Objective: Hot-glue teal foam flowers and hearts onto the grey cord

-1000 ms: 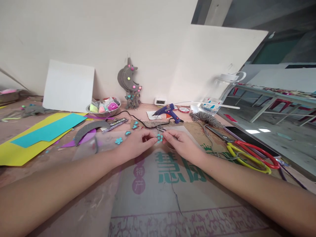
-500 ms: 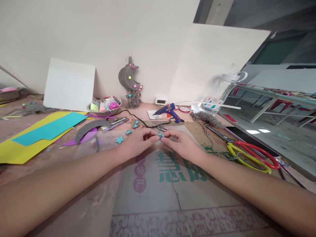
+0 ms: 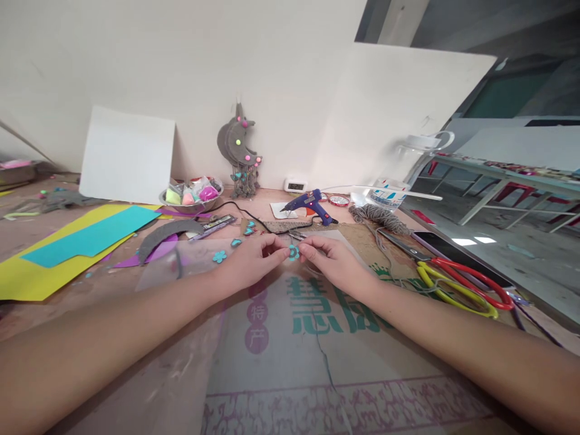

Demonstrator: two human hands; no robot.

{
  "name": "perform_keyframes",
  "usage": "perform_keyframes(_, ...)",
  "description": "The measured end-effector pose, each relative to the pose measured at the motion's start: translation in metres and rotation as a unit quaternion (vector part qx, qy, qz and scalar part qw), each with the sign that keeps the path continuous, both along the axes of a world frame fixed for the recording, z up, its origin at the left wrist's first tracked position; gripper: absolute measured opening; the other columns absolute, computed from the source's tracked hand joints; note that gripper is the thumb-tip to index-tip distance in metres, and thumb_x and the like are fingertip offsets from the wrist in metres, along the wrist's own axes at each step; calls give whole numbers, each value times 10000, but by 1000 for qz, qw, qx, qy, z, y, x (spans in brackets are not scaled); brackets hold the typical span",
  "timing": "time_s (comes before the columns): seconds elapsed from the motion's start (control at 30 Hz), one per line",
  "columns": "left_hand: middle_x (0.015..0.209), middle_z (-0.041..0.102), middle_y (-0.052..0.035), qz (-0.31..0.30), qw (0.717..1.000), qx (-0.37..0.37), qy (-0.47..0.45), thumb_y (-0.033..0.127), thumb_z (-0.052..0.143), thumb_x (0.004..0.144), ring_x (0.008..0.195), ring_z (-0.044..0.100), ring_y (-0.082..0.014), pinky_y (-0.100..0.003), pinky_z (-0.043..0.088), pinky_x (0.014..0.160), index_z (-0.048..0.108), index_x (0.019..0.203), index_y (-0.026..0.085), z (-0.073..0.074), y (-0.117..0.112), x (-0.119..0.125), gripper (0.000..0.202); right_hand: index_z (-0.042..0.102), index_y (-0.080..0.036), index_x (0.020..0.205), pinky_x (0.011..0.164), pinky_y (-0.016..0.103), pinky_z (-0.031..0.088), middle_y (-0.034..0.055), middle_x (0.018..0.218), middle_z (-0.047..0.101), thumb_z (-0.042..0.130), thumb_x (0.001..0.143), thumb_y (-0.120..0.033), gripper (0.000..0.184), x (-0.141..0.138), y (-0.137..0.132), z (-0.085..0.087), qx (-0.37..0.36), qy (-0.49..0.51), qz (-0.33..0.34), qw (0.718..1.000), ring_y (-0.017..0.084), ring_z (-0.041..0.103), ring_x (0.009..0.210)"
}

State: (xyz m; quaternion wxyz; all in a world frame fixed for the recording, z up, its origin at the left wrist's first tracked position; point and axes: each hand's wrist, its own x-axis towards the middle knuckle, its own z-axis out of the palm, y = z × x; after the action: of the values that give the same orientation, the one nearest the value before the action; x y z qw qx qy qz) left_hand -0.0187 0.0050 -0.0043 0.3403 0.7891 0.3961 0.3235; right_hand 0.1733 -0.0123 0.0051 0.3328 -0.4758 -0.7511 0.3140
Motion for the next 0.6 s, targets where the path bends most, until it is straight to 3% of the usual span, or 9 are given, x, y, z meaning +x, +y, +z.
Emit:
perform_keyframes(0.33, 645, 529, 21, -26, 999, 25, 35, 373, 407, 849, 594, 449, -108, -225, 327, 530, 598, 737, 167, 3, -1, 0, 302, 602, -165, 795, 611, 237, 392, -2, 693, 548, 487, 836, -363, 233, -3, -1, 2, 12, -16, -5, 1000, 122, 479, 645)
perform_keyframes(0.6, 676, 570, 21, -16, 1000, 0, 7, 326, 462, 819, 596, 472, -102, -218, 355, 544, 621, 779, 168, 4, -4, 1, 227, 552, -162, 717, 534, 224, 334, -29, 596, 442, 429, 875, -399, 311, -1, -2, 3, 11, -4, 3, 1000, 99, 391, 548)
